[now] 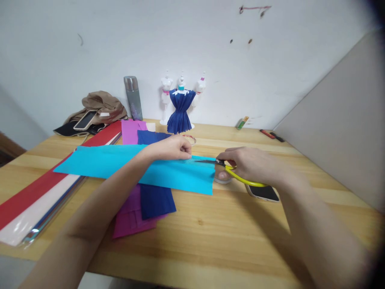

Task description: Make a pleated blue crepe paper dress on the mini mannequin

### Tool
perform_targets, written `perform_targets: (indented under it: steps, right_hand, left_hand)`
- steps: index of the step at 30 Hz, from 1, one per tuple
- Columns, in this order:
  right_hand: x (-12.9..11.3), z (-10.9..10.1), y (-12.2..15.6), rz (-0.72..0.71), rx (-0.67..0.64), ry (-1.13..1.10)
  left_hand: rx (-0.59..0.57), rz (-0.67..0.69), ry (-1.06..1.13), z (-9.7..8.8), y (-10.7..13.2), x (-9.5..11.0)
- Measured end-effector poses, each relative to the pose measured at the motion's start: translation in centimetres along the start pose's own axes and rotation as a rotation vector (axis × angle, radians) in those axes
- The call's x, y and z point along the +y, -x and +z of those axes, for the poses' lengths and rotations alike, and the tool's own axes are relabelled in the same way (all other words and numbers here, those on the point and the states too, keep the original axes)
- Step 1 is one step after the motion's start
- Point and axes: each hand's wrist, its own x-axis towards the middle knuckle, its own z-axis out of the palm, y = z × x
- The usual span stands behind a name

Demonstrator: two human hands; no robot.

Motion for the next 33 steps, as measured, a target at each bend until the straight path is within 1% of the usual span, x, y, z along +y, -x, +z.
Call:
perform_targets:
  steps: [12,18,26,33]
  right_hand:
    - [-0.27,-0.27,0.01,0.001,-0.021,-0.034]
    - [0.22,0.28,-0.04,-0.018,0.008,-0.013]
    - [0.26,0.35,-0.07,-0.003,0.033,0.030]
    - [0.26,0.32,-0.11,0.003,0.023,0.034]
  left_hand:
    - [-0.005,0.027,-0.021,0.06,0.06,0.04]
    - [-0.005,0.030,-0.024,-0.07,0.10,0.07]
    - [-0.005,0.050,-0.023,0.00,-0.01,-0.15]
    - [-0.003,0.024,-0.009,-0.06,0.04,-0.07]
